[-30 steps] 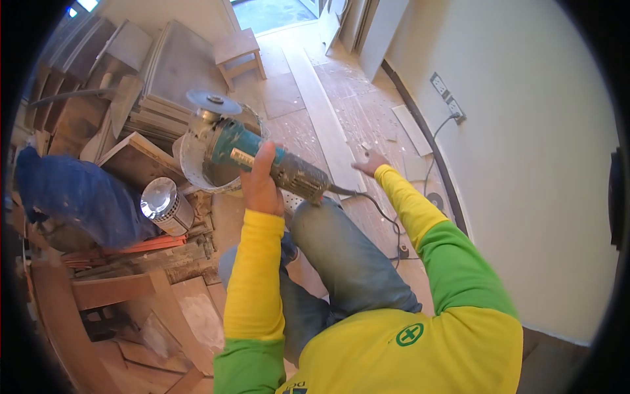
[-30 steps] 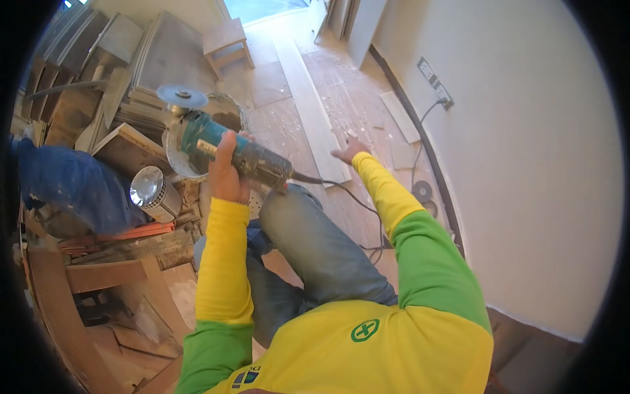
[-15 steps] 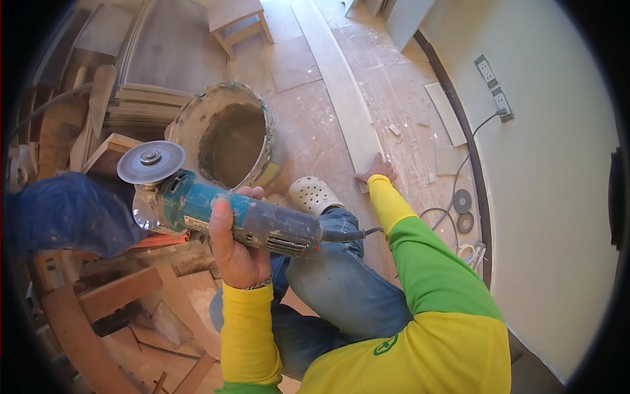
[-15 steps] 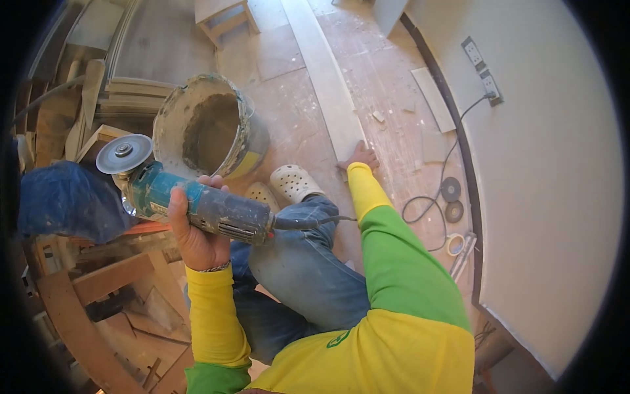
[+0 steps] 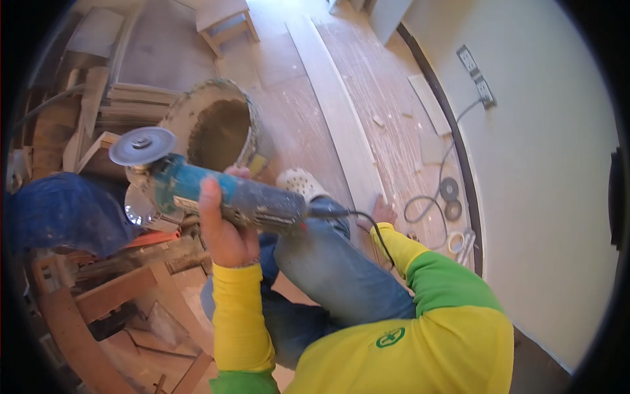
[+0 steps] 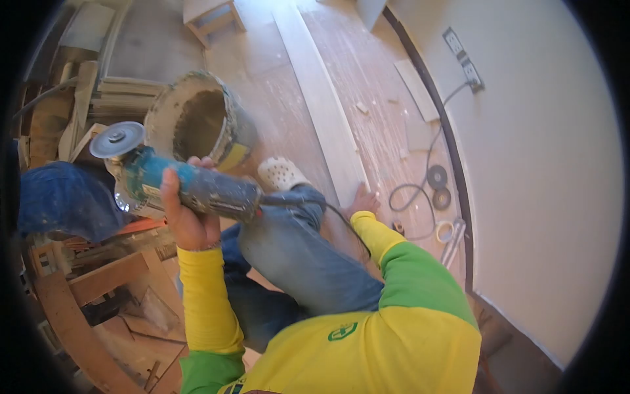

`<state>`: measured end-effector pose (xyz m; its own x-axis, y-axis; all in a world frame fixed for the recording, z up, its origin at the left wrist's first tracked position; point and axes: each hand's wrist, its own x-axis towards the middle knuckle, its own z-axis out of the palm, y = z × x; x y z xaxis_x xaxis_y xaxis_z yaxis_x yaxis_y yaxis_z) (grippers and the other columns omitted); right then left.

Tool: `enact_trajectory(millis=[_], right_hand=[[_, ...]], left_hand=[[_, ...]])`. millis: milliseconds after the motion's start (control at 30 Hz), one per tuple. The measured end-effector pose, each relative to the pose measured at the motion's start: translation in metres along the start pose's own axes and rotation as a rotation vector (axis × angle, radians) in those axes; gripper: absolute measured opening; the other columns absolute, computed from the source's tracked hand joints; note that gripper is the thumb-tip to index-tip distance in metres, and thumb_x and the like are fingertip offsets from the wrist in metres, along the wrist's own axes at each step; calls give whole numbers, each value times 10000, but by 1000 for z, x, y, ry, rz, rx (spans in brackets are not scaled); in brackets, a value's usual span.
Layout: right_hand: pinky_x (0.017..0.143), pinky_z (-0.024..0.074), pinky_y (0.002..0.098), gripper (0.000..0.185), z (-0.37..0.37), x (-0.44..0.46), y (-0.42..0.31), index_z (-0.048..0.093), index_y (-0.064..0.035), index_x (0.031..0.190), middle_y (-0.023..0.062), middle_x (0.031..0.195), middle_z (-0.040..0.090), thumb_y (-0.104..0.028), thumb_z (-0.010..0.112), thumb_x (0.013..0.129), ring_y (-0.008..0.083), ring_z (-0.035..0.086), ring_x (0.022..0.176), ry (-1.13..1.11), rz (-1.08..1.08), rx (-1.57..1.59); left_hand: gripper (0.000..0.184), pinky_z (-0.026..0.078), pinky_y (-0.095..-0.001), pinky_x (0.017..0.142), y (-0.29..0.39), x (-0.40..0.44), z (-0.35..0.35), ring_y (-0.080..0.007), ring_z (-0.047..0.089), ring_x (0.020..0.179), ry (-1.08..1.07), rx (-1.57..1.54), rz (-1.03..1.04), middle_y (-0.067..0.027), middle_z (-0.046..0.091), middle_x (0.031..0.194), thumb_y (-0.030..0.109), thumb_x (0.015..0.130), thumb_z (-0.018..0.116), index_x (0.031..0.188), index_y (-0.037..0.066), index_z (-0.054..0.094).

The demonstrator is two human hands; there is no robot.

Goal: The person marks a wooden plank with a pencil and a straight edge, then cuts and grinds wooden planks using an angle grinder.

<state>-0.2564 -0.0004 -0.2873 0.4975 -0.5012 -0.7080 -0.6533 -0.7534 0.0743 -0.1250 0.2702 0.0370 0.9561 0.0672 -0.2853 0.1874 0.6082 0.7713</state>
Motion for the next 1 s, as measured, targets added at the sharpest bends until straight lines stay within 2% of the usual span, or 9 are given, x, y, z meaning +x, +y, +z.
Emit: enact_trajectory(millis=[233, 400, 500, 533, 667, 800, 867, 933, 1000], right_hand=[[1039, 456, 503, 1300, 109, -26, 150, -19, -173, 1615, 224, 1379, 573, -617, 797, 705, 364, 599, 1237, -160, 130, 65], [981, 509, 452, 711, 91, -32, 211, 509, -101, 1429, 240, 1263, 652, -485, 677, 855, 397, 648, 1140, 13, 148, 322], [1019, 491, 434, 491, 86, -31, 253, 621, -104, 1311, 217, 1217, 678, -347, 641, 885, 356, 643, 1168, 10, 282, 471], [1016, 499, 404, 467, 90, -35, 262, 651, -108, 1278, 215, 1189, 688, -216, 662, 823, 338, 660, 1135, 36, 174, 404], [1084, 444, 441, 613, 93, -86, 222, 632, -111, 1312, 208, 1349, 603, -148, 736, 709, 377, 570, 1248, 138, -694, 327], [1105, 414, 452, 622, 157, -93, 185, 560, -125, 1392, 201, 1412, 557, -359, 692, 831, 395, 529, 1289, 3, -878, 350], [1058, 448, 463, 575, 165, -98, 184, 587, -112, 1354, 244, 1295, 623, -499, 559, 930, 405, 602, 1188, -605, -566, 178], [944, 510, 484, 547, 228, -106, 244, 648, -101, 1260, 246, 1142, 688, -532, 454, 985, 414, 664, 1057, -238, -677, 476], [809, 546, 497, 506, 141, -124, 290, 671, -110, 1228, 192, 1023, 728, -505, 452, 1000, 383, 701, 914, -568, -435, 142]], left_hand=[[533, 516, -489, 1005, 9, -5, -5, -339, 615, 1149, -17, -4, -36, -186, 655, 1166, 442, 950, 639, 1184, -31, 565], [591, 488, -543, 1047, 10, -7, -6, -369, 587, 1203, -71, -79, -149, -199, 649, 1187, 459, 926, 660, 1220, -41, 547], [625, 468, -562, 1067, 9, -5, -6, -380, 574, 1219, -28, -64, -144, -202, 647, 1192, 462, 909, 682, 1238, -47, 534], [636, 455, -571, 1080, 8, -5, -7, -384, 569, 1226, -25, -76, -158, -203, 645, 1196, 462, 900, 693, 1243, -48, 529], [636, 433, -574, 1101, 4, -6, -3, -386, 569, 1228, -59, -54, -181, -203, 646, 1199, 449, 895, 703, 1246, -52, 526], [602, 441, -565, 1096, -1, -1, 0, -377, 586, 1202, -83, -70, -241, -208, 647, 1194, 437, 907, 694, 1215, -60, 551], [591, 451, -553, 1089, -6, -1, 2, -374, 592, 1193, -98, -66, -264, -210, 647, 1192, 433, 910, 692, 1203, -62, 560], [598, 475, -514, 1071, -13, -3, 6, -364, 609, 1168, -117, -13, -286, -225, 646, 1196, 439, 914, 686, 1211, -68, 571], [612, 486, -496, 1058, -21, -10, 17, -357, 617, 1154, -122, 17, -277, -234, 646, 1199, 444, 913, 685, 1223, -71, 571]])
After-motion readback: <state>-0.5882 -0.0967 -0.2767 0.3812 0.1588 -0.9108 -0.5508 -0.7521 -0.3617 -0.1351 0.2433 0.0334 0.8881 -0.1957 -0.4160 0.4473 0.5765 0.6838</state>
